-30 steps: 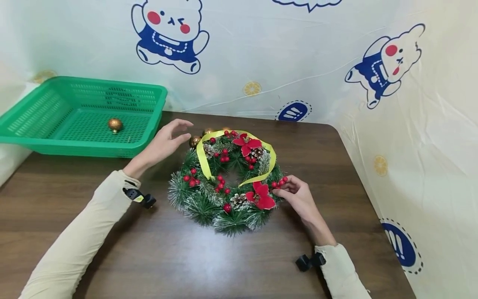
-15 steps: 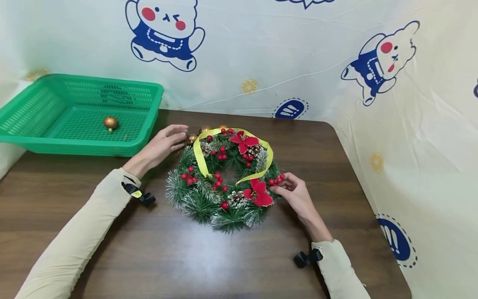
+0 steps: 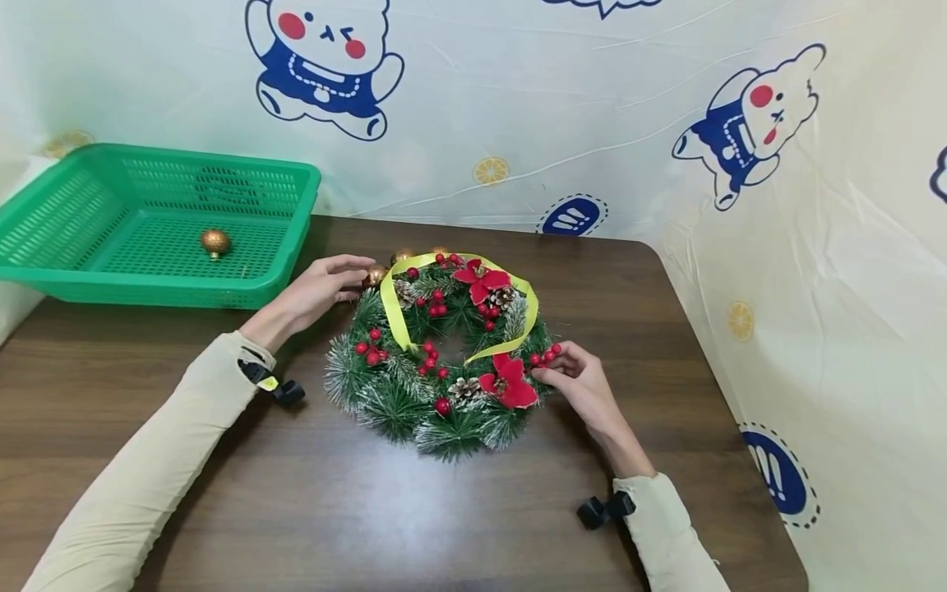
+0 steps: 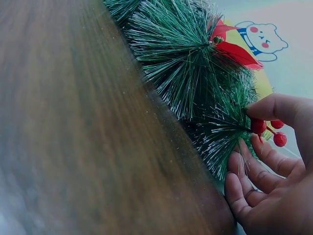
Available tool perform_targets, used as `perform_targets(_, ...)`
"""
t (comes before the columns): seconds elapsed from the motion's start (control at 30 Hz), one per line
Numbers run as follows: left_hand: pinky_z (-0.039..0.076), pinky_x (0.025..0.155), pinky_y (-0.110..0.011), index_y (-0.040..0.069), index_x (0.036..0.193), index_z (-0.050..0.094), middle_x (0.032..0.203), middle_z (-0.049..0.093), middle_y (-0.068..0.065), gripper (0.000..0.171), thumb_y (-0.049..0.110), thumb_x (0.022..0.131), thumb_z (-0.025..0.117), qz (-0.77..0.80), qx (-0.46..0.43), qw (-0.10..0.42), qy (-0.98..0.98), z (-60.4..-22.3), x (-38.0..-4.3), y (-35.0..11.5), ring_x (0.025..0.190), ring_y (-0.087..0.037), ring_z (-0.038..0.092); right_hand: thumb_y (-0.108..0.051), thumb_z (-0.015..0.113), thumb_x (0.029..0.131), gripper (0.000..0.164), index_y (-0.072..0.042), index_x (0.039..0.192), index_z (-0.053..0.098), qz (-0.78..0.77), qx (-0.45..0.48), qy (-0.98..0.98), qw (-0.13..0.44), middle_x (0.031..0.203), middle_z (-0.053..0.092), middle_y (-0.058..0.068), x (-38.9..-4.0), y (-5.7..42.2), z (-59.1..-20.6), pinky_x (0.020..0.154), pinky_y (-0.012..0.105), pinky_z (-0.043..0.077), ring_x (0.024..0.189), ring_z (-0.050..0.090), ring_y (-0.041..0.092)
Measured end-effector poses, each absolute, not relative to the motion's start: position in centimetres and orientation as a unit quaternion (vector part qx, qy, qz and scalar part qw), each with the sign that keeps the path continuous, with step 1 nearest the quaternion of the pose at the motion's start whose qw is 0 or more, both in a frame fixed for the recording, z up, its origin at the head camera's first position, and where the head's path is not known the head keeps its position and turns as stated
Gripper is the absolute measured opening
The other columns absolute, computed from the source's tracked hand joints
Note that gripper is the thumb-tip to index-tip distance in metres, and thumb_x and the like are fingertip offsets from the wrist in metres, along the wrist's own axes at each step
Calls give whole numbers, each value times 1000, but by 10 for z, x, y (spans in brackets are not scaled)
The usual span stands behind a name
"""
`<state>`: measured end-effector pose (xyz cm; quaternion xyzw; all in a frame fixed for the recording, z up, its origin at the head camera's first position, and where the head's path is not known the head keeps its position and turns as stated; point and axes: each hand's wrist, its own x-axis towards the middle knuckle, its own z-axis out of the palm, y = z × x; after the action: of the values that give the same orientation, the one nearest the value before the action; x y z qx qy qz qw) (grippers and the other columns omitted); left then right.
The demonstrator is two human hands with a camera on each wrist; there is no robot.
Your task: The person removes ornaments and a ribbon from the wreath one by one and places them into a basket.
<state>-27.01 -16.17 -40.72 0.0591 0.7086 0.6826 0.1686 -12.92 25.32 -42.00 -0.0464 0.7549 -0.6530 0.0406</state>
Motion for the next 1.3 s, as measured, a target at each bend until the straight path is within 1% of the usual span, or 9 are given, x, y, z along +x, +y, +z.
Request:
perform_targets(0.1, 45, 101, -43, 3, 143, 48, 141, 49, -14, 43, 17, 103, 56, 665, 55, 173, 724, -407, -270, -162, 122, -25, 51, -5, 70, 92, 21, 5, 101, 55, -648, -45, 759, 37, 88, 69, 2, -130, 253, -421, 74, 25, 55, 79, 63, 10)
perform_targets(0.3, 50, 95, -37, 4, 141, 46, 137, 50, -14, 45, 17, 101, 60, 664, 57, 175, 725, -406, -269, -160, 119, -23, 54, -7, 72, 90, 19, 2, 99, 57, -639, -40, 767, 31, 86, 68, 0, -130, 252, -421, 71, 24, 54, 78, 61, 10)
perform_targets(0.47, 52, 89, -33, 3, 139, 47, 134, 53, -14, 47, 18, 99, 64, 663, 60, 166, 727, -405, -269, -159, 114, -21, 57, -7, 72, 90, 20, 3, 99, 57, -641, -37, 766, 34, 86, 68, 0, -130, 253, -420, 71, 24, 54, 78, 61, 9)
perform_targets(0.7, 52, 92, -37, 2, 138, 48, 132, 54, -14, 45, 16, 98, 64, 671, 61, 143, 725, -400, -270, -163, 114, -23, 58, -8, 71, 91, 22, 5, 102, 56, -643, -36, 764, 36, 87, 69, 0, -131, 253, -420, 74, 24, 55, 79, 62, 11)
perform_targets(0.9, 52, 96, -41, 2, 139, 47, 132, 53, -13, 45, 15, 99, 62, 680, 62, 137, 718, -394, -269, -163, 111, -23, 59, -7, 71, 91, 22, 5, 102, 56, -641, -37, 766, 37, 88, 69, 0, -130, 254, -421, 75, 24, 55, 80, 62, 10)
perform_targets(1.03, 50, 98, -44, 3, 142, 47, 134, 51, -11, 47, 17, 100, 62, 687, 72, 136, 710, -392, -268, -164, 113, -23, 58, -7, 70, 92, 22, 5, 102, 55, -643, -39, 764, 36, 88, 69, 0, -130, 253, -420, 74, 24, 55, 79, 62, 11)
perform_targets(1.23, 50, 96, -43, 7, 141, 49, 137, 50, -9, 46, 20, 100, 62, 696, 82, 136, 700, -391, -268, -165, 116, -23, 57, -6, 71, 91, 21, 4, 102, 55, -648, -41, 760, 37, 88, 69, 1, -130, 253, -420, 74, 24, 56, 80, 63, 11)
perform_targets(1.3, 49, 97, -44, 6, 142, 48, 138, 50, -9, 47, 21, 100, 62, 697, 89, 139, 697, -391, -268, -165, 116, -23, 57, -5, 70, 91, 21, 4, 102, 55, -649, -41, 758, 38, 88, 69, 1, -130, 253, -421, 75, 25, 56, 80, 63, 11)
